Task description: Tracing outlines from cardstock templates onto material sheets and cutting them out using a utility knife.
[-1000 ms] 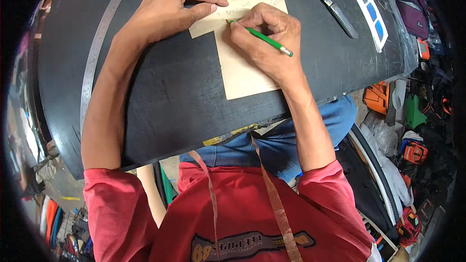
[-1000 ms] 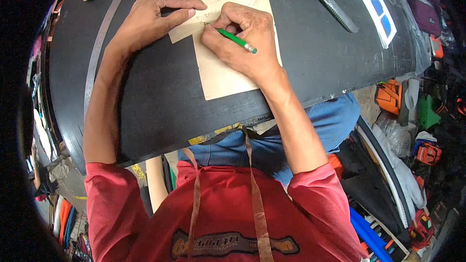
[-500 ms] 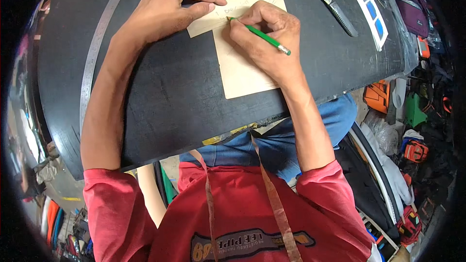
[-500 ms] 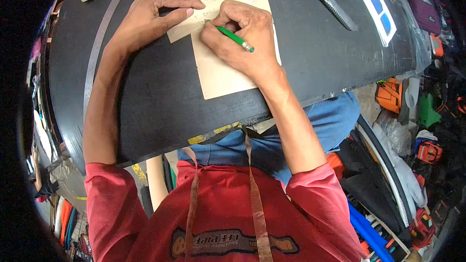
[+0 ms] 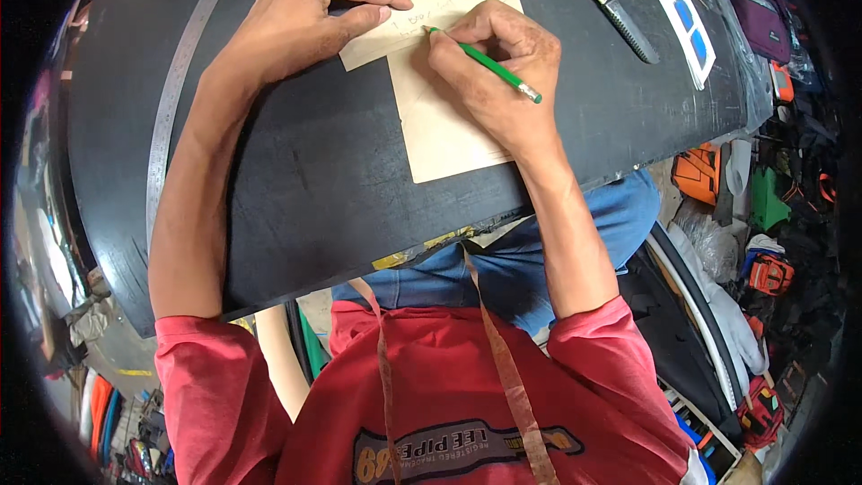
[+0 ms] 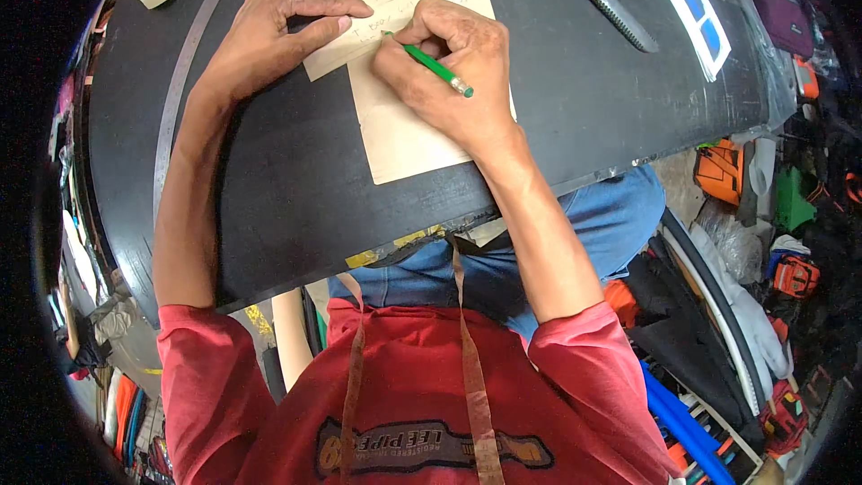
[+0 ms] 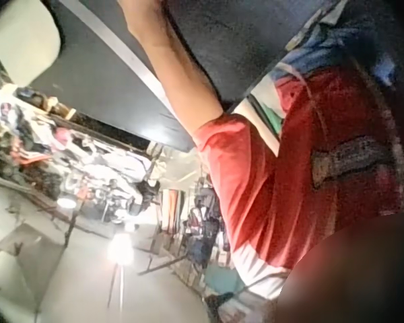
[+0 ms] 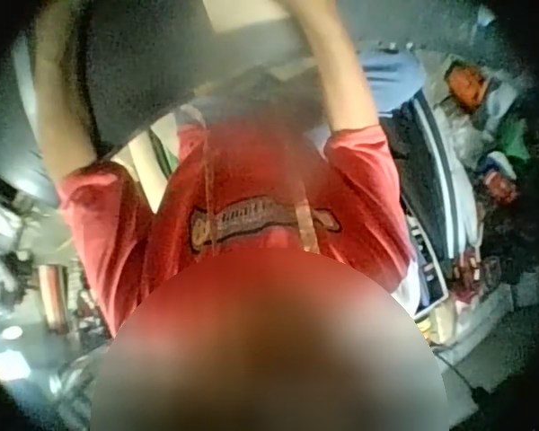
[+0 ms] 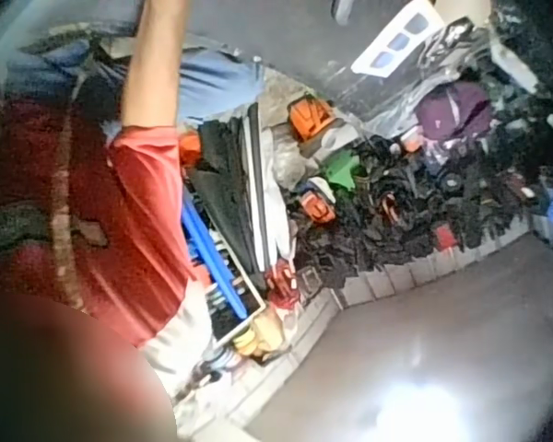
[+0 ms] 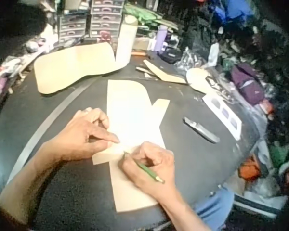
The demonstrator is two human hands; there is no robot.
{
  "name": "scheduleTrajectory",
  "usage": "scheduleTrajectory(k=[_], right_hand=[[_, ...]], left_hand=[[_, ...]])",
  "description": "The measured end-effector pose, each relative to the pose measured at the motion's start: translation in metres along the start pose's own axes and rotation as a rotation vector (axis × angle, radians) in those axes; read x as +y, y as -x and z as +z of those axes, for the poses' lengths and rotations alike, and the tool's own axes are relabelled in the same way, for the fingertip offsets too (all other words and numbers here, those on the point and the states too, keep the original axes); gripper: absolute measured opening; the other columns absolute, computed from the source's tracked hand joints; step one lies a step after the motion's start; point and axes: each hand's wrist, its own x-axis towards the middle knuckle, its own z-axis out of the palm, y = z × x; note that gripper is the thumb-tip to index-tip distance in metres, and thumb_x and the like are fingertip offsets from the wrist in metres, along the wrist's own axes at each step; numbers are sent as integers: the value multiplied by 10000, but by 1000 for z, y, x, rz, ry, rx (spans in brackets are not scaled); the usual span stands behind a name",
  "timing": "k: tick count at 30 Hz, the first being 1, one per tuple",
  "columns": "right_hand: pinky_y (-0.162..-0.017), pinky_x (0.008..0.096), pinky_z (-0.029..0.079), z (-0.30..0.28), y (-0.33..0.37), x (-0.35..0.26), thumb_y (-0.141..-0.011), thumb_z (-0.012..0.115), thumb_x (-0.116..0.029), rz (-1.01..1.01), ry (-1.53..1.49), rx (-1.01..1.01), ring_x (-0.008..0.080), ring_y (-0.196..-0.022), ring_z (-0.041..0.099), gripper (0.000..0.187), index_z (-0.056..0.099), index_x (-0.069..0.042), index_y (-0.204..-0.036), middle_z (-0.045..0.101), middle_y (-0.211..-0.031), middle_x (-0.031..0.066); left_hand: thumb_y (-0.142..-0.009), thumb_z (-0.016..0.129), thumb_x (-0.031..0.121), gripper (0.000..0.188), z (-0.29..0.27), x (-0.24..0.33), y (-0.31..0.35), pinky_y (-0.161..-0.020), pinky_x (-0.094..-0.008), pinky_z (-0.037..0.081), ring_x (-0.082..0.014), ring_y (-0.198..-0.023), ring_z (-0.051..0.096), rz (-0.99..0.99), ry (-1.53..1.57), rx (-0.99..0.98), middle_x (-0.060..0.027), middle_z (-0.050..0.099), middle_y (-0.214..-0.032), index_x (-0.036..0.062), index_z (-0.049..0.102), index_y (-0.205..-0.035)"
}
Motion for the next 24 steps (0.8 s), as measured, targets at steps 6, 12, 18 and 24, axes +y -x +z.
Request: scheduleTrajectory(k=[6, 12, 18, 24], right_hand=[[-574, 242, 385, 7, -3, -6, -860, 836, -34, -21, 28, -33, 31, -644, 507, 220, 654, -21, -738, 599, -682, -15], [-539, 278, 384, 2, -2, -4, -796, 795, -35, -13, 16, 11, 70, -581, 474, 211, 609, -7, -698, 533, -623, 33], [-536, 280, 376, 7, -2, -2, -790, 788, -30, 2, -1, 25, 73, -578, 475, 217, 596, -11, -690, 533, -628, 33], [-533, 280, 364, -1, -1, 1, -774, 790, -17, -22, -15, 41, 68, -579, 461, 208, 597, -13, -697, 513, -627, 33]], left_hand=[[-895, 724, 283, 308, 40, -54, -21, -1067, -380, 364, -225, -1153, 547, 911, 640, 355, -53, 657, -1154, 207, 883, -1148], [-897, 722, 288, 306, 1, -2, 1, -1080, -390, 367, -233, -1172, 536, 25, -32, 22, -53, 650, -1174, 212, 883, -1146], [-912, 706, 292, 321, 34, -45, -16, -1056, -446, 457, -321, -1160, 619, 876, 556, 387, -138, 703, -1170, 118, 859, -1135], [-944, 797, 282, 264, 14, -11, 2, -1067, -353, 391, -191, -1109, 530, 116, -131, 119, 17, 602, -1196, 200, 877, -1181]])
